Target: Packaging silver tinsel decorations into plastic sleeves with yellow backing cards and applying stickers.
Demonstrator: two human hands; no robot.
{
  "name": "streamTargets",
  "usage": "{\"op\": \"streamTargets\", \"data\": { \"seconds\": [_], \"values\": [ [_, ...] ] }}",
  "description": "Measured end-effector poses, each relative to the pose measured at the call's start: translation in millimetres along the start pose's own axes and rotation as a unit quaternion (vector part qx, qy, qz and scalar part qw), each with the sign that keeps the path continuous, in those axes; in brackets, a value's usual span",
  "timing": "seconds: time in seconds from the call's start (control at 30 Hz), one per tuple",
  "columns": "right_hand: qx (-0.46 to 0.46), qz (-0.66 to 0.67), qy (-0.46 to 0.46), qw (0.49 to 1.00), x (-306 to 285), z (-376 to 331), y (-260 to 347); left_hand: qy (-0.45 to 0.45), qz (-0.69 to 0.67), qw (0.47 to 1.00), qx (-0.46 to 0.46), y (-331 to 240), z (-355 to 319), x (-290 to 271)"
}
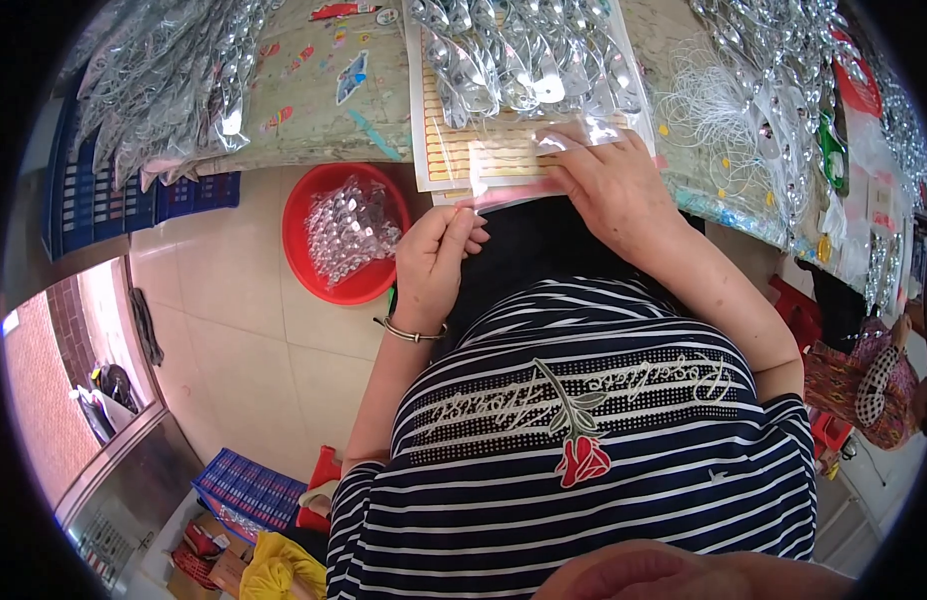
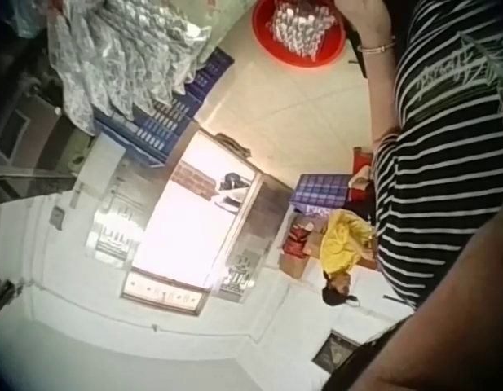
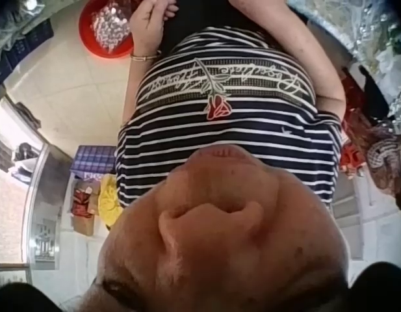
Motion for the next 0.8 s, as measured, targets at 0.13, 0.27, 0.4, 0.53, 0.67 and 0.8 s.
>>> {"op": "streamTargets", "data": {
  "seconds": [0.13, 0.27, 0.4, 0.53, 0.67, 0.8],
  "values": [
    [-0.014, 0.029, 0.013, 0.999, -2, 4, -2, 0.029, 0.015, 0.999, 0.003, 1, 1, -5],
    [-0.032, 0.049, -0.013, 0.998, 7, 13, 0, 0.026, 0.01, 1.0, 0.011, -2, 0, -3],
    [-0.028, 0.049, 0.007, 0.998, -5, 10, 7, 0.017, -0.007, 1.0, -0.001, 2, 2, -5],
    [-0.086, 0.12, 0.025, 0.989, -4, 6, 22, 0.013, 0.01, 1.0, -0.001, -2, 2, -4],
    [-0.126, 0.122, 0.056, 0.983, 8, 15, 36, 0.003, -0.006, 1.0, -0.001, -4, 1, -3],
    [-0.073, 0.059, 0.008, 0.996, 17, 25, 26, 0.027, 0.004, 1.0, -0.001, -2, 3, -3]
  ]
}}
Point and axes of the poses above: each hand's wrist, its own z-axis towards the middle knuckle, its own x-axis out of the palm, y = z × x, the point moved 3 cm from there along z, towards the middle knuckle, and after that the axes turned 9 degrees about -z, right-handed, at the moved point
